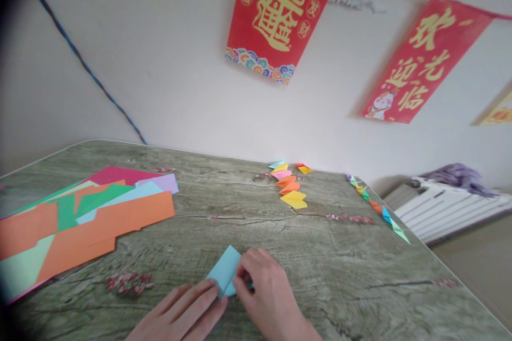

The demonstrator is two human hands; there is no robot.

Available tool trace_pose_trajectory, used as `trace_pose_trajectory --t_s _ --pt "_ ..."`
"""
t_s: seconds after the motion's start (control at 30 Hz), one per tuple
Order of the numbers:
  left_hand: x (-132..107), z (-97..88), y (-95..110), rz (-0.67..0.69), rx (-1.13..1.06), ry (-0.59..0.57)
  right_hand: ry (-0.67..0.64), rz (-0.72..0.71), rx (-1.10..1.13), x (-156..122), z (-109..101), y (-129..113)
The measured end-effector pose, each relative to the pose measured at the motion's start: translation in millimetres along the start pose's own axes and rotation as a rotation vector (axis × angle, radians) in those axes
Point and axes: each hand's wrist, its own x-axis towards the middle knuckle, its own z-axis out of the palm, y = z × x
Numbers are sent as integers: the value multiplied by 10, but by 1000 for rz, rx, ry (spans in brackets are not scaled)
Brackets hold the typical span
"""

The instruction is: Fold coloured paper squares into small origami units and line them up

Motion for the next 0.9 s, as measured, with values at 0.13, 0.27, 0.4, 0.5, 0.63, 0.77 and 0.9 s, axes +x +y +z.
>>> trace_pose_trajectory --t_s 0.13,0.27,0.4,0.5,0.63,0.77,0.9 --pt "24 -1 19 -11 -60 -110 13 -3 12 2 11 5" --pt "35 -19 23 -13 -96 -102 47 -26 6 -4 36 15" --pt "28 11 36 -27 -122 -158 78 -43 -1 -13 59 29" --pt "-13 129 66 -38 -133 -129 79 -38 -5 -15 71 33" --pt "-72 267 98 -50 -166 -156 71 -23 -14 -5 78 27" --pt "-81 259 102 -44 -172 -158 78 -24 -25 1 84 19" --pt "-54 209 89 -38 -195 -200 92 -39 -39 -5 88 14"
